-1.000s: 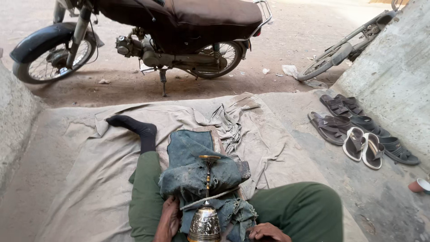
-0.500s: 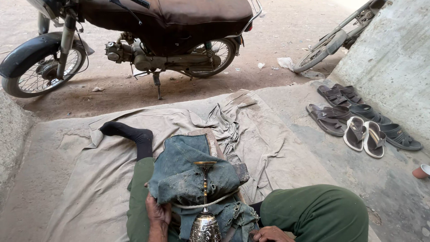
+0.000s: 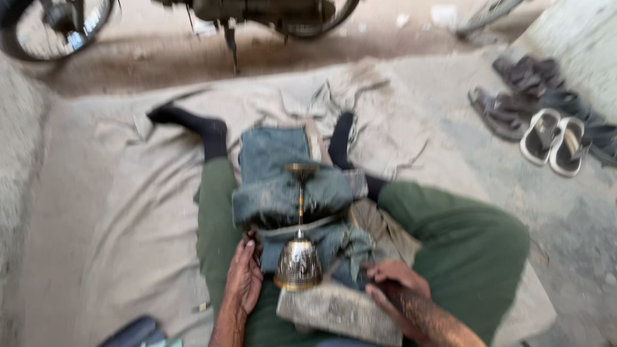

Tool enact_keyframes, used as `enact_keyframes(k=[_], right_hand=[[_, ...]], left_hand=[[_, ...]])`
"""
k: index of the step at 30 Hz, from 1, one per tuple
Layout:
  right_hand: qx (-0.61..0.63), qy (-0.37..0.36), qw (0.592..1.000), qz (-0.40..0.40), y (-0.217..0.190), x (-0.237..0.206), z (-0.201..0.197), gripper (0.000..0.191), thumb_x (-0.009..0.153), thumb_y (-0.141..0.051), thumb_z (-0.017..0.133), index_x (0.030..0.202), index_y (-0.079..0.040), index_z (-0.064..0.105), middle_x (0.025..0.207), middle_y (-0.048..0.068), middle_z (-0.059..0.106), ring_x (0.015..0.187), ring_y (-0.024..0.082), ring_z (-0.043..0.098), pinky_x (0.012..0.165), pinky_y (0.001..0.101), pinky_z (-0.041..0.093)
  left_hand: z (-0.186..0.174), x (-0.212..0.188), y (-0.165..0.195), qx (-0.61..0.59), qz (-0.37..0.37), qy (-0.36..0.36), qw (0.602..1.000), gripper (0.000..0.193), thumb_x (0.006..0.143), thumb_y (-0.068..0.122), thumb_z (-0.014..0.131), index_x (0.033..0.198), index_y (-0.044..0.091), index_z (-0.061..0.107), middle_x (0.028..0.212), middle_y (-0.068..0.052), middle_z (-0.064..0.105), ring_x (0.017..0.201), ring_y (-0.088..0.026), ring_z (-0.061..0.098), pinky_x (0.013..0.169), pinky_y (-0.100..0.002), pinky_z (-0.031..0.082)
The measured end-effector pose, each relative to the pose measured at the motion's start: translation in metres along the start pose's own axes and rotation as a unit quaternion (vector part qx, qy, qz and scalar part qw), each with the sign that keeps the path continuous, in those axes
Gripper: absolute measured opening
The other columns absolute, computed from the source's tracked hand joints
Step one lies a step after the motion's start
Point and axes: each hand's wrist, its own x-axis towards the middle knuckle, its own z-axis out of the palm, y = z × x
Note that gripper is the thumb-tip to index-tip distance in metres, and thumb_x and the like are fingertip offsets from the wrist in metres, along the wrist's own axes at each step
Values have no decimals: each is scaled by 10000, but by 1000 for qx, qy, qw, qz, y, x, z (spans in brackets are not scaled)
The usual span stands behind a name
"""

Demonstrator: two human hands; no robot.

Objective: The person sits cross-legged on the floor with a brass bell clamped between cloth-covered bricks on their lap. They hold a small punch against the bell's engraved surface and strike it repeatedly with a wooden mallet, repositioning the punch around the bell to work the decoration.

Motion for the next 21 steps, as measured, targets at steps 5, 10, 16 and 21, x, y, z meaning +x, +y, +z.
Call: enact_keyframes(k=[5, 10, 16, 21], right_hand=[[-15, -23, 999, -23, -14, 11, 3, 347, 764, 52, 836, 1021, -55, 628, 1013, 111, 728, 998, 238, 718, 921, 363, 586], [-27, -40, 999, -7, -12, 8, 5, 344, 775, 37, 836, 1035, -48, 628, 1039, 129, 735, 1047, 263, 711, 941, 392, 584], [-36, -57, 998, -8, -8, 7, 2, 328, 788, 36, 822, 1032, -44, 618, 1035, 126, 732, 1059, 254, 712, 936, 374, 586], [-53, -51, 997, 11, -8, 10, 0, 314, 768, 39, 827, 990, -46, 621, 1020, 128, 731, 1035, 253, 711, 935, 369, 580]], left_hand=[[-30, -30, -37, 86, 83, 73, 990, 410, 919, 92, 663, 1323, 55, 602, 1169, -28, 701, 923, -81, 596, 732, -248, 453], [-31, -42, -46, 147, 206, 83, 964, 304, 887, 88, 746, 1178, 28, 685, 1097, -32, 691, 953, -68, 647, 832, -215, 535], [-22, -35, -32, 439, 241, 61, 863, 352, 832, 232, 834, 1109, 24, 771, 1081, -79, 716, 858, -147, 622, 752, -306, 541], [-3, -12, -15, 414, 129, -160, 887, 661, 767, 279, 892, 1314, 19, 627, 1199, -87, 717, 1099, -162, 672, 984, -325, 523]])
